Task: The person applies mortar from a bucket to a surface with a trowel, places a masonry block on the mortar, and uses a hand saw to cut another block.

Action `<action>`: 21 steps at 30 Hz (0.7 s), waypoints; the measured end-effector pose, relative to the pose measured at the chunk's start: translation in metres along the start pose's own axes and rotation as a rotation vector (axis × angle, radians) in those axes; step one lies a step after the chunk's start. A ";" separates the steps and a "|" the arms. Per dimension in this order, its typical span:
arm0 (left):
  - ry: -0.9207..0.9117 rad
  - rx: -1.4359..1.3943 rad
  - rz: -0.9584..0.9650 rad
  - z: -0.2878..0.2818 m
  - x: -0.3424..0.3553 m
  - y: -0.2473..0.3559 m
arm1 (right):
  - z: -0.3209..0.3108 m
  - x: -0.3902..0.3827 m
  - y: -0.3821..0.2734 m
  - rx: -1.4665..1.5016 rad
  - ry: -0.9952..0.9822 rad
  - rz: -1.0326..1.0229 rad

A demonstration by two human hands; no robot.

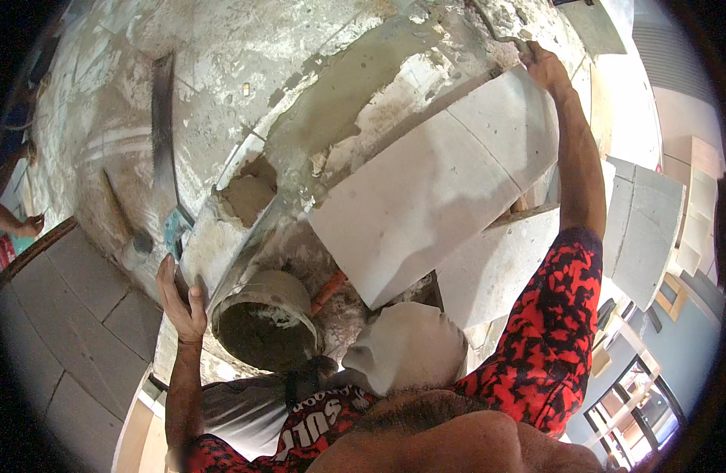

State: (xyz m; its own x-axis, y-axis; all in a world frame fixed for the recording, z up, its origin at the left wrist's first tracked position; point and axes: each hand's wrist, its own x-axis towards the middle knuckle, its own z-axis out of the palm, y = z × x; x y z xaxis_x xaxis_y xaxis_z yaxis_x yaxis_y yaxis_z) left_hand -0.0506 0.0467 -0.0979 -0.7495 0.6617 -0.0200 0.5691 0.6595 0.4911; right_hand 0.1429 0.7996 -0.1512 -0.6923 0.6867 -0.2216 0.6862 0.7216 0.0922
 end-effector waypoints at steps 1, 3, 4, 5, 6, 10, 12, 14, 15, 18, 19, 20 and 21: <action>0.002 -0.003 0.000 0.001 0.000 0.000 | 0.003 0.003 0.000 -0.048 0.019 -0.059; 0.000 0.012 0.000 -0.002 0.000 0.001 | 0.002 0.001 -0.030 -0.132 0.050 -0.177; -0.002 0.030 0.001 -0.004 -0.001 0.002 | 0.008 0.006 -0.041 -0.166 0.068 -0.221; -0.004 0.041 0.006 -0.005 -0.001 0.003 | 0.011 0.015 -0.047 -0.206 0.087 -0.259; -0.009 0.047 -0.001 -0.005 -0.002 0.003 | 0.012 0.023 -0.054 -0.248 0.107 -0.298; -0.021 0.037 0.003 0.001 0.006 0.003 | 0.006 0.078 -0.008 -0.192 0.078 -0.093; -0.020 0.059 -0.013 -0.002 0.001 0.003 | 0.007 0.077 0.000 0.070 0.084 0.041; -0.016 0.071 -0.014 -0.003 -0.003 0.001 | 0.006 0.069 -0.010 -0.003 0.160 0.017; -0.013 0.045 -0.013 -0.001 -0.002 0.001 | 0.016 0.061 -0.004 0.019 0.215 -0.044; -0.015 0.008 -0.016 -0.002 -0.002 0.001 | 0.016 0.045 -0.021 0.010 0.122 -0.110; -0.018 0.013 -0.017 -0.003 -0.003 0.003 | 0.016 0.035 -0.038 -0.003 0.084 -0.111; -0.016 0.009 -0.011 -0.004 -0.001 0.004 | 0.012 0.029 -0.044 -0.024 0.055 -0.107; -0.015 0.018 -0.005 -0.004 -0.001 0.003 | 0.014 0.023 -0.045 -0.014 0.024 -0.169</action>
State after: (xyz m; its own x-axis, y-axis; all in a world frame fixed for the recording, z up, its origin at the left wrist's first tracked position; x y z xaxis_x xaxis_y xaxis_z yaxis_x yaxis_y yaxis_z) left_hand -0.0498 0.0464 -0.0932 -0.7476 0.6632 -0.0357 0.5713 0.6695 0.4748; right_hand 0.0988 0.7816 -0.1745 -0.8030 0.5571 -0.2118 0.5563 0.8281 0.0694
